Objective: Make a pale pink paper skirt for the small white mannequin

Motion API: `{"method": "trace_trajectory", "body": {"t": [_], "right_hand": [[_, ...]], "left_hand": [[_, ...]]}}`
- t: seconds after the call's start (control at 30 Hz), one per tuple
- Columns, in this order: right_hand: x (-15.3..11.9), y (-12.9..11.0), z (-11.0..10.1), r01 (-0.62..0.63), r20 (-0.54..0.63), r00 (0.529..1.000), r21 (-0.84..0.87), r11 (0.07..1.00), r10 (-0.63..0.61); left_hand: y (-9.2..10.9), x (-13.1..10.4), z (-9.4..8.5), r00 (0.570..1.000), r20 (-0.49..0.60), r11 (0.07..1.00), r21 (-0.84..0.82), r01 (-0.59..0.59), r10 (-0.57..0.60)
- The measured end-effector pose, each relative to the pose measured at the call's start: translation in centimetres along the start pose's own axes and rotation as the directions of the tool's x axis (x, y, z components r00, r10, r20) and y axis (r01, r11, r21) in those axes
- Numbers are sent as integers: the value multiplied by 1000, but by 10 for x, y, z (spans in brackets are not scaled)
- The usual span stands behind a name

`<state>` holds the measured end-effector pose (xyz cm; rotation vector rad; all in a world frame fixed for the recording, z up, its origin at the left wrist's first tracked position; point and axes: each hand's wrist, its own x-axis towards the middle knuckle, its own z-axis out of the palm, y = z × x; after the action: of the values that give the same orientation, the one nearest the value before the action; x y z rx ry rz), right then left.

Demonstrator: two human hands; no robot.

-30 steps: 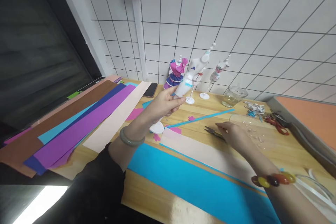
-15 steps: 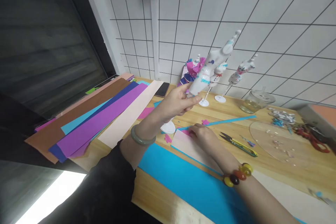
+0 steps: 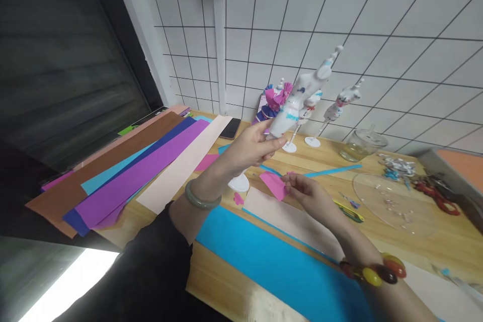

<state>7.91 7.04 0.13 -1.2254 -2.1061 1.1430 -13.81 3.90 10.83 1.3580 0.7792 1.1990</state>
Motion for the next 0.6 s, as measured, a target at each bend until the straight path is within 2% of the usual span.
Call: {"method": "trace_trajectory", "body": {"t": [0.07, 0.17, 0.23, 0.27, 0.33, 0.47, 0.6], "right_hand": [[-8, -2, -4, -74, 54, 996, 96, 993, 69], [-17, -11, -3, -226, 262, 952, 263, 938, 156], [-20, -19, 2, -267, 372, 918, 332, 905, 135], [-19, -22, 5, -265, 389, 914, 349, 899, 118], [-15, -28, 10, -237, 341, 934, 371, 898, 105], [3, -31, 16, -139, 97, 989, 349, 927, 111], [25, -18, 9, -98, -105, 986, 252, 963, 128]], "left_hand": [[2, -1, 0, 1000, -2, 1000, 4, 13, -13], [2, -2, 1, 1000, -1, 1000, 4, 13, -13], [2, -2, 1, 1000, 5, 1000, 4, 7, -7], [2, -2, 1, 1000, 6, 1000, 4, 6, -6], [2, -2, 1, 1000, 5, 1000, 4, 9, -9], [4, -2, -1, 1000, -4, 1000, 18, 23, -23], [4, -2, 0, 1000, -13, 1000, 0, 27, -27]]}}
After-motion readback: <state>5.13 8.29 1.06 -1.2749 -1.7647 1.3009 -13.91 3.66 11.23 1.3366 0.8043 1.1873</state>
